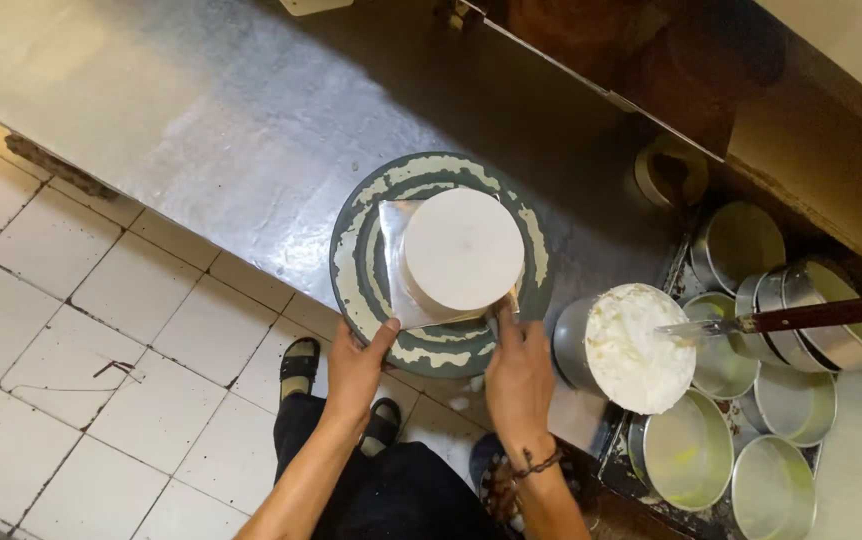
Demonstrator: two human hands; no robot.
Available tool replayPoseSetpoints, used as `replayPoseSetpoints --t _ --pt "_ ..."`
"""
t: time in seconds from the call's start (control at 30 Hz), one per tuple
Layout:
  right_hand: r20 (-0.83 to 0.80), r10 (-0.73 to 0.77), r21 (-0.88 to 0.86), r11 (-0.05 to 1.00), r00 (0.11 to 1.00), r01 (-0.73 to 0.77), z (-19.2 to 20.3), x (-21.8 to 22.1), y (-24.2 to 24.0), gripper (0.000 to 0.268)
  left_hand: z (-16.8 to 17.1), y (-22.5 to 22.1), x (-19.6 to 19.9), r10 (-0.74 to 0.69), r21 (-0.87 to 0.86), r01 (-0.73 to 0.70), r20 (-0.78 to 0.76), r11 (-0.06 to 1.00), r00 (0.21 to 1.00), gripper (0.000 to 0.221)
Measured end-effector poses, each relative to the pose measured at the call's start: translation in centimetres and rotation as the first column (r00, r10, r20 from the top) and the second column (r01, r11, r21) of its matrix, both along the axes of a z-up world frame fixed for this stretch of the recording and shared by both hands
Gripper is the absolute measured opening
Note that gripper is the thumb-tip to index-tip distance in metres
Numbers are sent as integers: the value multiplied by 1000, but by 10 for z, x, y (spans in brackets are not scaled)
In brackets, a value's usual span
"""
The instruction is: Applying and smoothing white icing onto a round cake using an offset spatula on a turntable.
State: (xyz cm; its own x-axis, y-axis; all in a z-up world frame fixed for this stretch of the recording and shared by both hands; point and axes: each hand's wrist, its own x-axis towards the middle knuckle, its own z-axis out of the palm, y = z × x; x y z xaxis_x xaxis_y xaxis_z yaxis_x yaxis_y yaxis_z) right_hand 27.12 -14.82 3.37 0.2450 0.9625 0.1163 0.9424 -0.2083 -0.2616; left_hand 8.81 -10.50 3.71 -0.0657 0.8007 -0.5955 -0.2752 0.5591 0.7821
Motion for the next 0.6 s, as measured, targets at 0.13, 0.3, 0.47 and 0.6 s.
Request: replayPoseSetpoints --t 0.13,0.3,0.47,0.6 --pt "-82 37 36 999 996 -34 -11 1 1 42 5 4 -3 -20 -22 19 -18 1000 1000 48" --pt "-51 15 -36 999 999 -17 -4 -30 -10 50 -4 -1 0 -52 -39 52 -7 998 999 48" --pt "-107 39 -23 999 993 -42 1 -55 -17 67 -13 -13 13 -50 -8 50 -23 999 998 42" --pt "-101 140 -3 990 985 -141 11 -72 -17 60 -1 -27 28 -46 -82 51 67 995 997 35"
